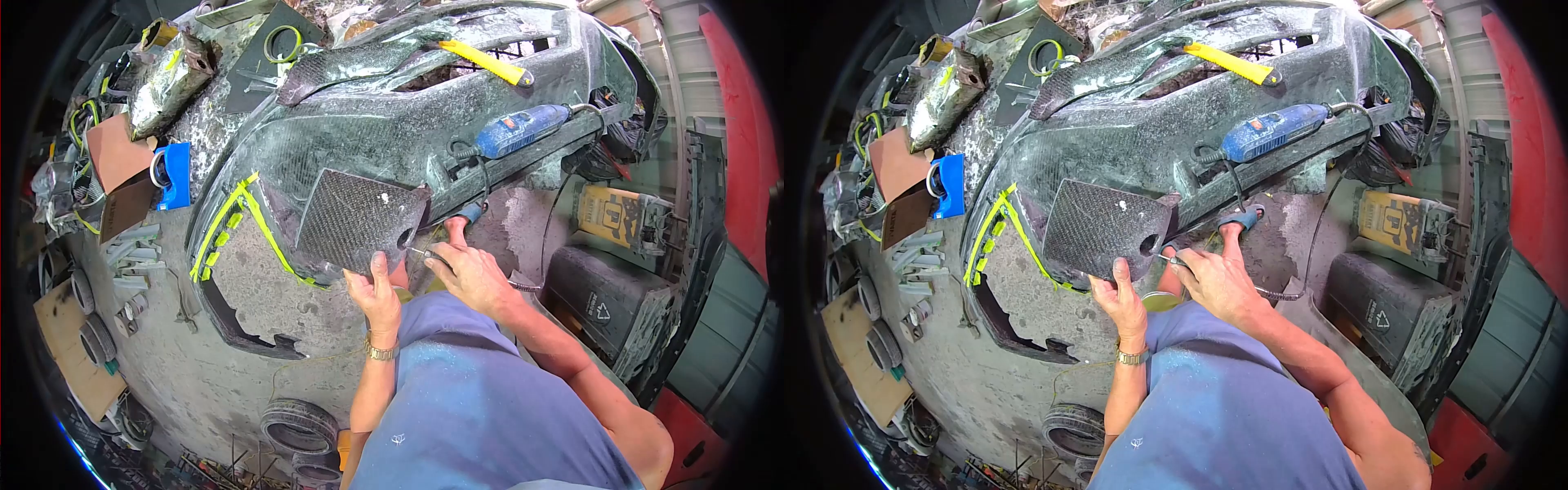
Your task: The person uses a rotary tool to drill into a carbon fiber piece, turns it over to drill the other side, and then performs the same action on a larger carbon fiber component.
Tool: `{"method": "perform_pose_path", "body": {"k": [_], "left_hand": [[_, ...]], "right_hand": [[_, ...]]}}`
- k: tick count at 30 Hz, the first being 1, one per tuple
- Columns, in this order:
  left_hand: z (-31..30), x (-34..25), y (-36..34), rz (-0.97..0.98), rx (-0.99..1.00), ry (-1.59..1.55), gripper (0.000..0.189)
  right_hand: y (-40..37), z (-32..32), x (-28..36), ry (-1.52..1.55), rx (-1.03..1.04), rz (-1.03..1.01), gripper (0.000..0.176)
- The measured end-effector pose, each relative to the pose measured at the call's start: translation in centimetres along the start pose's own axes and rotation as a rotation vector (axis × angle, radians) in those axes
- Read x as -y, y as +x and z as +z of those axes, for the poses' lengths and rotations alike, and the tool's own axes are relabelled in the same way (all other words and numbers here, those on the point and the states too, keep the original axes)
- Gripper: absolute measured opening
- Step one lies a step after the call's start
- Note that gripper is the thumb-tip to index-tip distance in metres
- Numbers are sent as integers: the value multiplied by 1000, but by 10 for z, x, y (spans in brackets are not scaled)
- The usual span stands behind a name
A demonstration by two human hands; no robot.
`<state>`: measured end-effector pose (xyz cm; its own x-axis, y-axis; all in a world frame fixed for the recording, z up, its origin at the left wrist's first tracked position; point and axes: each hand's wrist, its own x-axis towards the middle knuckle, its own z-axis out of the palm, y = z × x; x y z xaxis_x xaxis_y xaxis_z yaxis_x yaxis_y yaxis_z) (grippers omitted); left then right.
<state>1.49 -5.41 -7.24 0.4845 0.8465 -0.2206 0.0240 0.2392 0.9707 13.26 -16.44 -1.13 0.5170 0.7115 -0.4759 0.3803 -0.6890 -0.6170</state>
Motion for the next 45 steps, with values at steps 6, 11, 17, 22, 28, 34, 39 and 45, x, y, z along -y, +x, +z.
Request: {"method": "perform_pose_path", "body": {"k": [6, 11, 17, 22, 28, 34, 39, 45], "left_hand": [[1, -3, 0, -1, 4, -11, 45], [-1, -1, 0, -10, 14, 9, 45], [-2, 2, 0, 18, 8, 41, 45], [-1, 4, 0, 26, -17, 51, 44], [-1, 1, 0, 19, -13, 73, 44], [2, -3, 1, 23, 1, 17, 43], [-1, 0, 1, 20, -1, 56, 45], [-1, -1, 1, -9, 3, 22, 46]], "right_hand": [[-3, 6, 1, 109, -44, 1, 25], [-3, -1, 4, 61, -24, 11, 24], [-3, 5, -1, 108, -9, 30, 24], [-3, 4, 1, 110, -21, 20, 24], [-2, -1, 2, 118, 8, 39, 25], [-2, 0, 0, 38, -13, 20, 25], [-2, 2, -1, 60, 12, 43, 26], [0, 1, 1, 45, 12, 23, 26]]}}
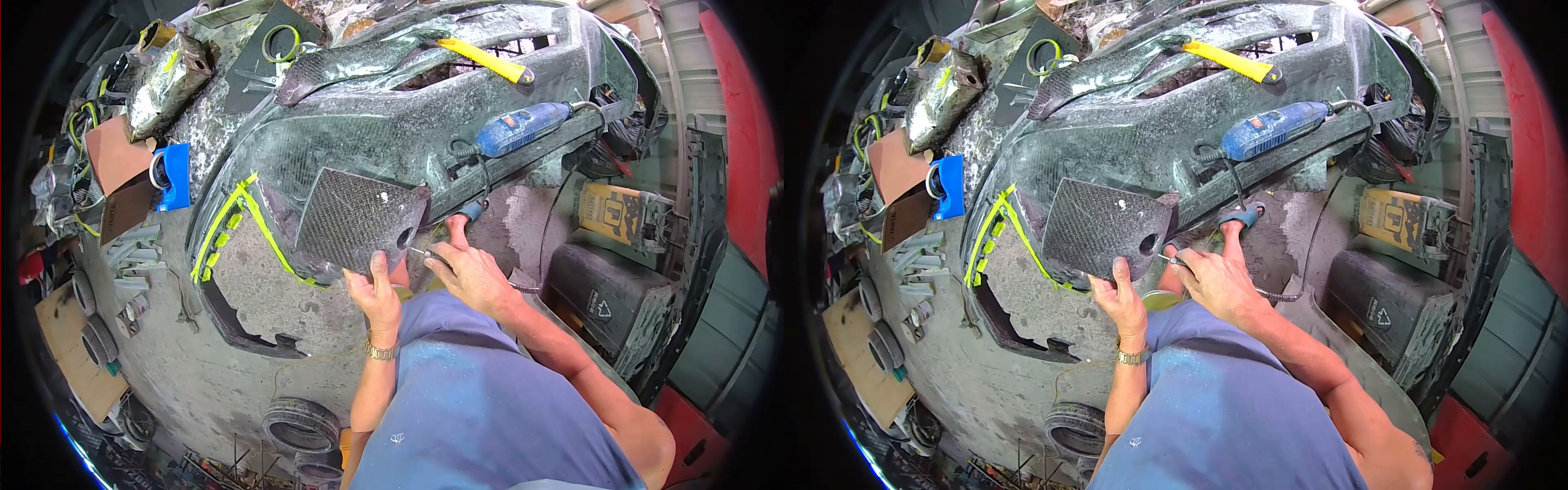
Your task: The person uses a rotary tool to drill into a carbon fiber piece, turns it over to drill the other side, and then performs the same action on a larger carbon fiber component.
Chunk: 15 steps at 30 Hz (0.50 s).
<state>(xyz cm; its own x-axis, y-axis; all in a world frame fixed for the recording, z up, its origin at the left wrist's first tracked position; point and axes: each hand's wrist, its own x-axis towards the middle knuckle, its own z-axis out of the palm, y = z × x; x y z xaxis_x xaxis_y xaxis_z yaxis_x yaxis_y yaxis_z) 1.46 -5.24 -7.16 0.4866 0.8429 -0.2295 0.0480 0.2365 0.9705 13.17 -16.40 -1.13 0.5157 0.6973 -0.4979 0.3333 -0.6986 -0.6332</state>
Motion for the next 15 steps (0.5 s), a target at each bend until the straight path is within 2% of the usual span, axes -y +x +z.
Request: {"method": "perform_pose_path", "body": {"k": [3, 6, 8, 15], "left_hand": [[0, 2, 0, 3, -2, -2, 46], [1, 1, 0, 3, -3, -17, 46], [0, 1, -1, 3, -3, -31, 46], [1, 0, -1, 2, -3, -3, 46]], "right_hand": [[1, -1, -1, -6, -29, -26, 26], [0, -2, -1, 3, 42, 51, 26], [-2, 6, -6, 59, -43, -9, 26], [-2, 5, -4, 80, -5, 1, 24]]}}
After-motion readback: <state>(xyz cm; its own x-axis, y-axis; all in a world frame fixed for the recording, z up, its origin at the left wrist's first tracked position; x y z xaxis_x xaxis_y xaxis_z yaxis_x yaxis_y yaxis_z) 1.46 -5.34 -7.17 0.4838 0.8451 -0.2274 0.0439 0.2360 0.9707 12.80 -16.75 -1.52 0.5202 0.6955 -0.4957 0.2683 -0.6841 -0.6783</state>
